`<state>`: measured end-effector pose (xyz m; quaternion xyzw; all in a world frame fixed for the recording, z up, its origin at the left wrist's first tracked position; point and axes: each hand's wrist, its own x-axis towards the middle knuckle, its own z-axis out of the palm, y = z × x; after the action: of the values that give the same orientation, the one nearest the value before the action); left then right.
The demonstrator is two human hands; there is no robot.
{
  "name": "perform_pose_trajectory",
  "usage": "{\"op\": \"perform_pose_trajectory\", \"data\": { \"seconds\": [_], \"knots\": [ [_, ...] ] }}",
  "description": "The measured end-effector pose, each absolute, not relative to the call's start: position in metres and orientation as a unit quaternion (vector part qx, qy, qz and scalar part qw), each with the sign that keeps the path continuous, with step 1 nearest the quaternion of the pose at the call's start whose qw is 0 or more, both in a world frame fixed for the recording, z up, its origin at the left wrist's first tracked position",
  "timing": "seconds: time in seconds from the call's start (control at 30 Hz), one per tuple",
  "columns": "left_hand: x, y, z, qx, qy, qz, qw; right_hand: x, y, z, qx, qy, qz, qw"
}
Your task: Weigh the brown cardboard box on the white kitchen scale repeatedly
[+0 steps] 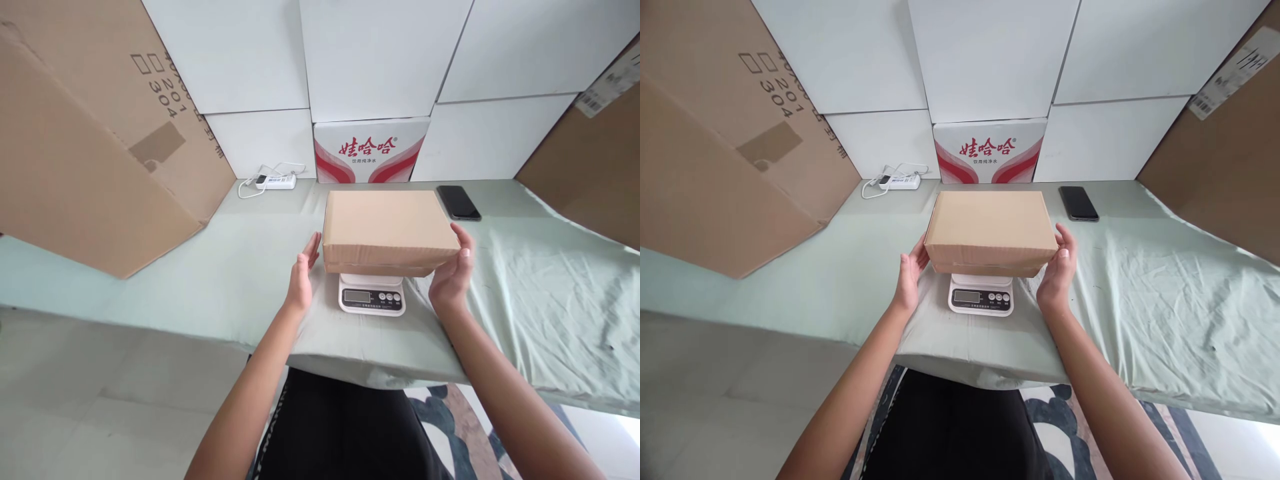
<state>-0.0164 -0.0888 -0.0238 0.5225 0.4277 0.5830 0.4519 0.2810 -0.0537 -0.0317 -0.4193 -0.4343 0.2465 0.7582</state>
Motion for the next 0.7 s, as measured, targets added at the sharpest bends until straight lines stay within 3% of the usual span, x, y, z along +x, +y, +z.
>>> {"op": "perform_pose_trajectory", "data": {
  "seconds": [0.7],
  "knots": [
    [-0.0117,-0.0924,-0.0200,0.550,0.413,0.557,0.465,0.2778,-0.0593,-0.0365,-0.407,-0.497,0.236,0.729]
  ]
}}
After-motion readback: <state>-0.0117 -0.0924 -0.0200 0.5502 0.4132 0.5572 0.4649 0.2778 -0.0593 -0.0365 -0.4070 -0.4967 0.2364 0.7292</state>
